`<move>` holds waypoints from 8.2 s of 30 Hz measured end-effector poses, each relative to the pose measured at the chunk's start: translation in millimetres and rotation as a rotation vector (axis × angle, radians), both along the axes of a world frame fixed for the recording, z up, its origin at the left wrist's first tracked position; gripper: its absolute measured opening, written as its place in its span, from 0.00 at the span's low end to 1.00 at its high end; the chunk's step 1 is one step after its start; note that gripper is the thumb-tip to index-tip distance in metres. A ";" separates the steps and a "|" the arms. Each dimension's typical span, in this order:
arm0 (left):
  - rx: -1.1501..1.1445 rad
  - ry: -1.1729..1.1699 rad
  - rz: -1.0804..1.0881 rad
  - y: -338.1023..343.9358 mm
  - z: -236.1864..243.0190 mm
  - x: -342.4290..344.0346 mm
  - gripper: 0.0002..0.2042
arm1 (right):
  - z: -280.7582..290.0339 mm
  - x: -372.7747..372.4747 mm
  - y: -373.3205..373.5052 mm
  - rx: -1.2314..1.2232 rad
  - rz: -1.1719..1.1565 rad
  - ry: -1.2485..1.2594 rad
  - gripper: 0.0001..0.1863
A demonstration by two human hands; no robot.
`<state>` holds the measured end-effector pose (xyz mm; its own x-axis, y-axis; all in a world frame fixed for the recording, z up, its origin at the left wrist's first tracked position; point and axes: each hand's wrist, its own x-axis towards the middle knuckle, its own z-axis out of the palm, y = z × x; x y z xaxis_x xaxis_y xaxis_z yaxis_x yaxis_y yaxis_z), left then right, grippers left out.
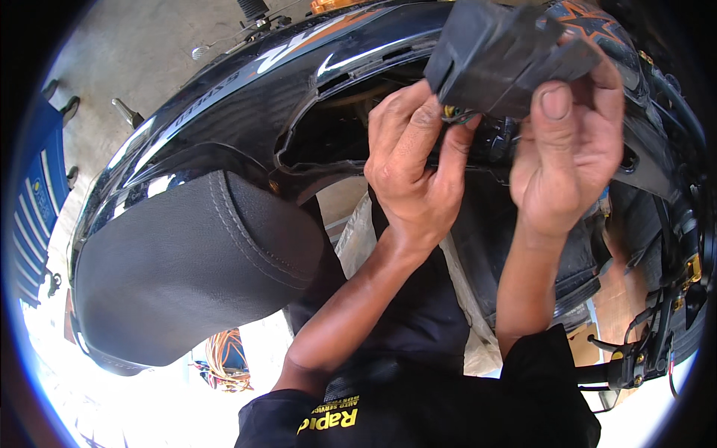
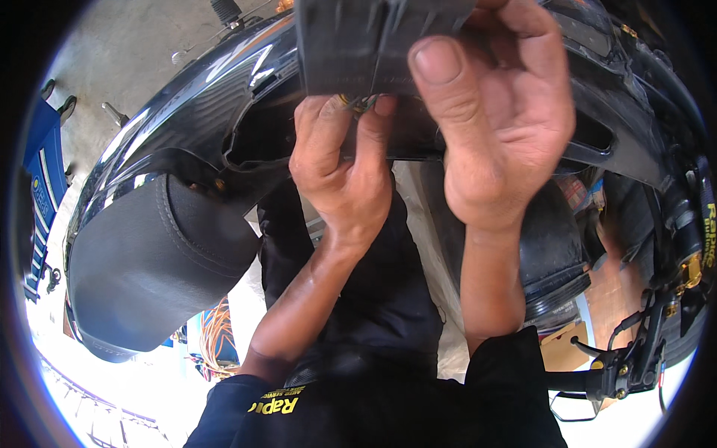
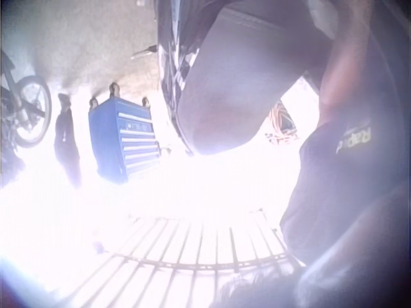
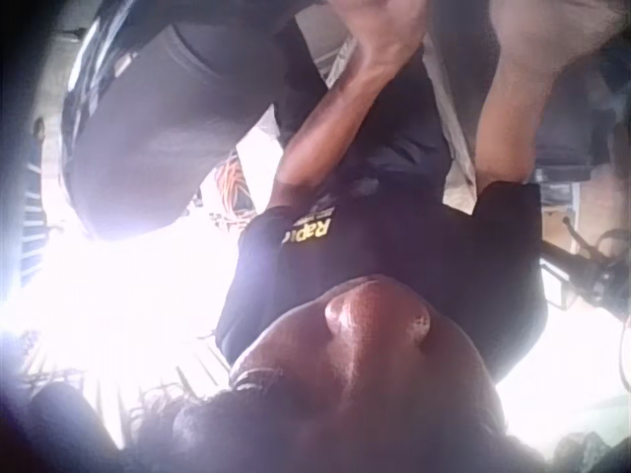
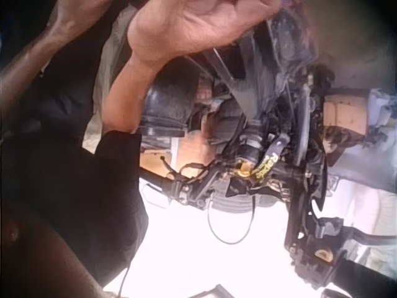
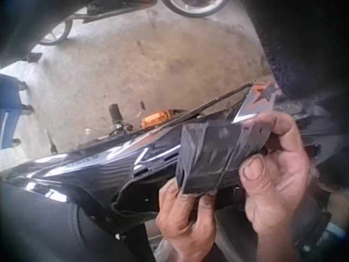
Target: The person removes the motorcycle seat, then strips and twists exposed wires under the seat area. They wrap the connections with electrical tape, reposition the seat, and continue taping additional wire bundles.
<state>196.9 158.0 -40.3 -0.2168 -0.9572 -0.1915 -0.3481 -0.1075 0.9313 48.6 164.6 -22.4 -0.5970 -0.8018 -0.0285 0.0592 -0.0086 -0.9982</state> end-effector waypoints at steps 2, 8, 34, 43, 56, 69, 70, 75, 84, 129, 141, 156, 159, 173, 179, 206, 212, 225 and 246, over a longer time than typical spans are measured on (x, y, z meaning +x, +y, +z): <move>0.055 0.094 -0.002 -4.2 1.4 0.8 0.18 | 5.1 -19.8 8.7 0.062 0.058 0.181 0.26; 0.296 0.373 -0.027 -26.6 9.0 -2.9 0.10 | 22.8 7.0 11.8 0.296 0.021 0.696 0.23; 0.192 0.229 -0.557 -75.2 23.5 -10.5 0.10 | 47.6 -20.1 29.7 0.596 0.341 0.470 0.10; -0.130 0.157 -0.407 -45.5 19.5 -34.4 0.08 | 65.4 -15.4 2.9 0.545 -0.039 0.116 0.20; -0.216 0.321 -0.351 -32.1 -10.4 -36.8 0.15 | 65.6 -8.3 -3.5 0.462 -0.104 -0.047 0.12; -0.196 -0.044 -0.071 -22.3 7.0 -43.2 0.13 | 35.6 9.8 17.5 0.540 -0.095 -0.008 0.09; -0.250 -0.155 -0.083 -21.0 10.5 -41.7 0.14 | 35.3 10.4 19.8 0.560 -0.089 0.012 0.09; 0.105 0.061 0.140 -28.1 26.8 -50.3 0.12 | 33.0 10.6 31.7 0.601 -0.061 0.180 0.08; 0.252 0.202 0.181 -35.4 25.7 -29.5 0.10 | 59.1 27.5 51.6 0.542 -0.096 0.413 0.07; -0.157 0.133 -1.114 164.9 522.5 61.6 0.13 | 428.6 98.5 442.8 0.261 -0.434 -0.025 0.13; -0.096 0.210 -0.879 145.3 557.0 107.4 0.15 | 525.7 128.9 323.8 0.179 -0.170 0.489 0.25; -0.248 0.256 -0.710 102.3 555.3 170.3 0.09 | 544.3 178.6 259.9 0.144 -0.166 0.834 0.29; -0.250 0.250 -0.709 97.0 555.7 173.7 0.09 | 545.3 185.8 254.6 0.131 -0.183 0.880 0.29; -0.429 0.250 -0.690 95.2 556.8 184.0 0.07 | 554.5 204.9 247.4 0.128 -0.236 1.039 0.27; -0.456 0.251 -0.735 93.3 555.5 185.6 0.08 | 557.8 204.8 250.5 0.072 -0.177 0.921 0.26; 0.082 0.234 -0.795 131.6 510.7 183.5 0.06 | 499.9 152.4 279.2 0.038 0.159 -0.060 0.18; 0.493 0.303 -0.941 87.4 488.4 203.2 0.10 | 446.8 126.7 250.8 0.028 0.531 -0.568 0.16; 0.456 0.177 -0.908 -78.4 358.6 178.9 0.09 | 366.9 118.4 74.0 0.659 0.601 -0.516 0.25; 0.104 -0.115 -0.245 -39.8 38.1 3.8 0.30 | 120.4 -10.7 0.9 0.774 0.146 -0.080 0.21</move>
